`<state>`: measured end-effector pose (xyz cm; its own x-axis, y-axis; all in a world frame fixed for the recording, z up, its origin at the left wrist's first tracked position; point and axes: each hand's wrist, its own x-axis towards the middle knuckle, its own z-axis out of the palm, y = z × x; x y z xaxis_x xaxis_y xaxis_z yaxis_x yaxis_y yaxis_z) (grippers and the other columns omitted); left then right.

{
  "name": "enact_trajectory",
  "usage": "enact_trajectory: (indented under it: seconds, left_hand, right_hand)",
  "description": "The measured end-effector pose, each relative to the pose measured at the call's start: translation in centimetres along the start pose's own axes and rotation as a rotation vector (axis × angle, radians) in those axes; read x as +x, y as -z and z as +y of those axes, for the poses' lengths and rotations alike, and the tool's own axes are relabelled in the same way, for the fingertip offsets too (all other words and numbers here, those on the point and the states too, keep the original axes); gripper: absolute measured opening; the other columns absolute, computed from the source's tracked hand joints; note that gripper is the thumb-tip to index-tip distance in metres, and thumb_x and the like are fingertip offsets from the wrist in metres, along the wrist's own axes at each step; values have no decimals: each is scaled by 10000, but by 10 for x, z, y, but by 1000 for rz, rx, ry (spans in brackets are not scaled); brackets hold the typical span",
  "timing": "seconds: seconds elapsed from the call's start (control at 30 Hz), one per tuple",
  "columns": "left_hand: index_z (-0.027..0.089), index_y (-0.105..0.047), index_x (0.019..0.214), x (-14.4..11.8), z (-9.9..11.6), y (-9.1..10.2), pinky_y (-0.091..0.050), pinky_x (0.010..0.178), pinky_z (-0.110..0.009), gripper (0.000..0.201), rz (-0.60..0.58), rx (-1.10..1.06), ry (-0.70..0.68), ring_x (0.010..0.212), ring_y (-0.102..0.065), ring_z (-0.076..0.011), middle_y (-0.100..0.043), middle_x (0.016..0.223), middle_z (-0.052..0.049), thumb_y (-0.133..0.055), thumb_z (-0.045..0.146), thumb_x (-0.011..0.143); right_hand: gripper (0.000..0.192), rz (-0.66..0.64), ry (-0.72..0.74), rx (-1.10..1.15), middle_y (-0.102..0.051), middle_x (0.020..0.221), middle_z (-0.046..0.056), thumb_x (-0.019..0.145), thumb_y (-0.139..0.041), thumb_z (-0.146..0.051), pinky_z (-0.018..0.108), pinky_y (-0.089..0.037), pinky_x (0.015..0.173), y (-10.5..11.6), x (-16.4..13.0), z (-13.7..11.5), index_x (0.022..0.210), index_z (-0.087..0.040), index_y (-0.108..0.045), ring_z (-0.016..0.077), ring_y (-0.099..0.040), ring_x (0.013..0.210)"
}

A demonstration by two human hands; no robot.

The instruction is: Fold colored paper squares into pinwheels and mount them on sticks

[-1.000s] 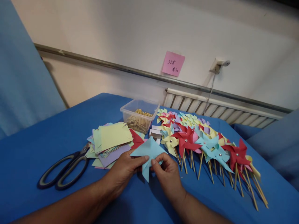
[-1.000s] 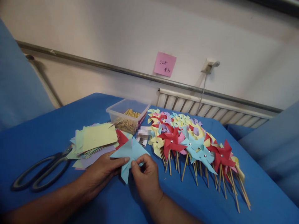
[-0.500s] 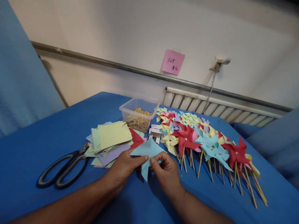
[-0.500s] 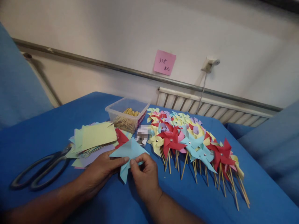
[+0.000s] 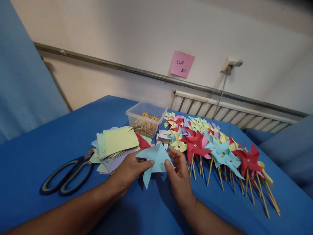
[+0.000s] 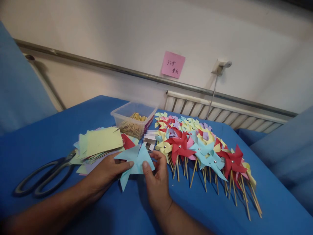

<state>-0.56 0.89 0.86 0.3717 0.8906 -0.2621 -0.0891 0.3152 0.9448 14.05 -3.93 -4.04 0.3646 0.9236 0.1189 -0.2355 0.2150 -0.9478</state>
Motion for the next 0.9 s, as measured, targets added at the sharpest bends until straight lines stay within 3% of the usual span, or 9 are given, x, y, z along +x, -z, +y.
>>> enact_trajectory:
  seconds: [0.07, 0.2, 0.3, 0.43, 0.6, 0.7, 0.8, 0.9]
  left_hand:
    - [162, -695, 910, 1, 3, 2, -462, 610, -291, 306, -70, 61, 12, 645, -637, -212, -697, 701, -15, -767, 195, 615]
    - [174, -670, 853, -1, 6, 5, -402, 521, -250, 236, -202, 220, 13, 586, -613, -190, -662, 640, 1, -735, 173, 626]
    - [179, -635, 794, -4, 6, 5, -378, 515, -231, 183, -260, 300, -19, 589, -593, -167, -649, 648, 9, -714, 152, 630]
    - [185, -605, 773, -6, 7, 4, -358, 514, -221, 156, -280, 355, -50, 595, -578, -156, -635, 655, 17, -700, 151, 654]
    - [186, -590, 735, -3, 4, 0, -349, 516, -221, 217, -108, 263, -80, 541, -544, -136, -601, 576, 42, -760, 157, 603]
    - [182, -629, 840, -4, -1, -4, -403, 574, -232, 279, -9, 55, 18, 583, -572, -133, -648, 647, 31, -793, 225, 618]
    - [185, -657, 915, -7, -7, -9, -470, 682, -271, 302, -38, -177, 176, 710, -638, -168, -698, 767, -8, -792, 276, 661]
    - [185, -676, 941, -9, -14, -12, -499, 754, -299, 283, -85, -303, 216, 762, -660, -182, -727, 822, -31, -786, 262, 692]
  right_hand:
    - [436, -53, -98, 80, -677, 1006, 56, 773, -724, -458, 317, -508, 740, 3, 4, -2, 1102, -216, -571, 197, -653, 849]
    - [452, -300, -341, 223, -689, 824, 22, 684, -791, -459, 296, -497, 640, 7, 9, -5, 993, -191, -599, 175, -639, 662]
    - [514, -369, -373, 217, -685, 803, -1, 590, -867, -355, 269, -483, 630, 7, 7, -5, 994, -191, -595, 155, -624, 651]
    - [521, -396, -346, 165, -699, 832, 15, 593, -864, -333, 280, -495, 637, 6, 6, -3, 1004, -187, -579, 158, -629, 667]
    - [425, -235, -306, 147, -688, 713, -20, 607, -850, -338, 265, -495, 570, 0, 6, 0, 902, -194, -580, 146, -616, 564]
    - [401, -69, -246, 145, -704, 733, -9, 634, -831, -339, 281, -515, 572, -5, 5, 4, 918, -190, -590, 159, -632, 575]
    - [382, 46, -172, 138, -723, 803, 16, 668, -806, -330, 316, -546, 665, -9, 4, 6, 956, -185, -602, 186, -667, 678]
    - [345, 92, -122, 122, -727, 854, 30, 700, -779, -328, 335, -550, 714, -11, 3, 4, 957, -185, -600, 199, -674, 740]
